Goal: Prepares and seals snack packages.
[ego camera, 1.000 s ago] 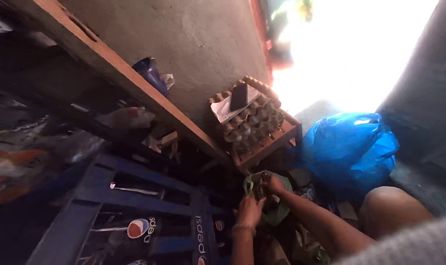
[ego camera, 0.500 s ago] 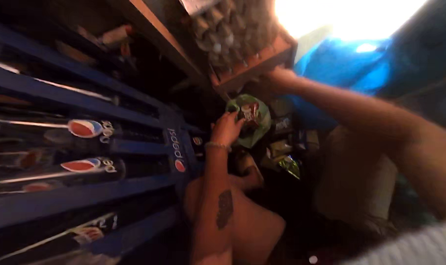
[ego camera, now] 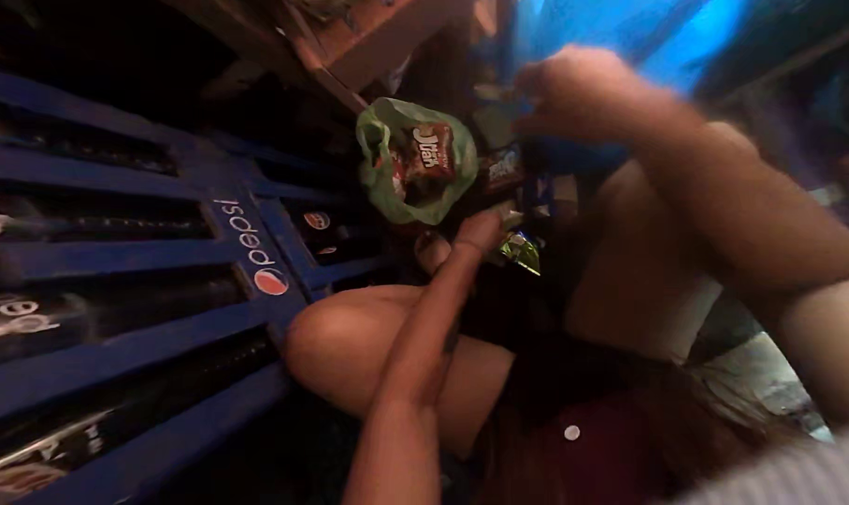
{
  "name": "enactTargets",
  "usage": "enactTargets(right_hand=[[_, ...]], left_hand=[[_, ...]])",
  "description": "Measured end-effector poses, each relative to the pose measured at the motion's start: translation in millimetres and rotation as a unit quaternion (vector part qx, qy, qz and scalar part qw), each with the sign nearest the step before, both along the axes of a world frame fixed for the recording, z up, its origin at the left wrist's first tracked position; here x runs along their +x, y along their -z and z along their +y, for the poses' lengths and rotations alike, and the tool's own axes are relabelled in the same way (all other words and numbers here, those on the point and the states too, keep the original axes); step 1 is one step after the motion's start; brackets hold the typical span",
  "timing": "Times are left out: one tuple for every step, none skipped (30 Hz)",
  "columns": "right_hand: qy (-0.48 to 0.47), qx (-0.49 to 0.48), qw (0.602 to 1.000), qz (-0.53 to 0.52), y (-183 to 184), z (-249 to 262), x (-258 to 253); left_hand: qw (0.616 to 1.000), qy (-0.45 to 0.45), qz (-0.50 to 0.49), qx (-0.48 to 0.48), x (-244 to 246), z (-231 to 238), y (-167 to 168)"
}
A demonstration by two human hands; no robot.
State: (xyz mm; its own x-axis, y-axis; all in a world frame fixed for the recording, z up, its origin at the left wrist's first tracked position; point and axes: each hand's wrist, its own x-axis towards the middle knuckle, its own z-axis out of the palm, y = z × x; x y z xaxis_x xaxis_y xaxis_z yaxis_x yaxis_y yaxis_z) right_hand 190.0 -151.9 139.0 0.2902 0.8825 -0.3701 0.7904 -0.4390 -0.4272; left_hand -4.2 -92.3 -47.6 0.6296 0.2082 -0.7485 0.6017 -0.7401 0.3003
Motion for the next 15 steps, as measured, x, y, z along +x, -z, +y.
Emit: enactTargets(right_hand=[[-0.002, -0.019, 1.000, -0.009, 4, 3, 3], [-0.002, -0.027, 1.000, -0.015, 6, 6, 5], [-0.004, -0.032, 0.999, -0.020, 6, 9, 7], [-0.008, -0.034, 0.999, -0.021, 6, 10, 9], [-0.014, -0.036, 0.999, -0.019, 6, 10, 10], [-0.019, -0.033, 0.999, -0.017, 5, 10, 11], [-0.023, -0.029, 0.999, -0.013, 3, 9, 13], [-0.024, -0.023, 0.999, -0.010, 1, 8, 14], [-0.022, -0.016, 1.000, -0.007, -3, 7, 16], [-0.017, -0.003, 1.000, -0.003, -6, 6, 19], [-0.010, 0.009, 1.000, -0.001, -9, 4, 21], [-0.002, 0.017, 1.000, 0.000, -11, 1, 24], [0.002, 0.018, 1.000, -0.004, -14, -1, 27], [0.007, 0.014, 1.000, -0.007, -16, -4, 30], [0.010, 0.006, 1.000, -0.011, -17, -6, 33]], left_hand=[[1.000, -0.027, -0.003, 0.014, -7, -15, 29], [0.998, -0.042, -0.030, 0.033, -15, -30, 58], [0.995, -0.042, -0.075, 0.045, -22, -43, 85], [0.992, -0.022, -0.113, 0.051, -26, -55, 103], [0.989, 0.007, -0.144, 0.038, -29, -66, 112], [0.985, 0.041, -0.167, 0.020, -29, -74, 117], [0.980, 0.069, -0.188, 0.001, -28, -79, 119], [0.974, 0.085, -0.210, -0.010, -25, -79, 118], [0.972, 0.084, -0.220, -0.016, -21, -75, 115], [0.973, 0.066, -0.219, -0.015, -15, -69, 110], [0.977, 0.036, -0.211, -0.007, -9, -60, 105], [0.980, 0.003, -0.201, 0.001, -3, -51, 101], [0.982, -0.027, -0.187, 0.010, 4, -40, 97], [0.983, -0.054, -0.174, 0.009, 9, -30, 96], [0.983, -0.081, -0.163, 0.006, 13, -19, 98]])
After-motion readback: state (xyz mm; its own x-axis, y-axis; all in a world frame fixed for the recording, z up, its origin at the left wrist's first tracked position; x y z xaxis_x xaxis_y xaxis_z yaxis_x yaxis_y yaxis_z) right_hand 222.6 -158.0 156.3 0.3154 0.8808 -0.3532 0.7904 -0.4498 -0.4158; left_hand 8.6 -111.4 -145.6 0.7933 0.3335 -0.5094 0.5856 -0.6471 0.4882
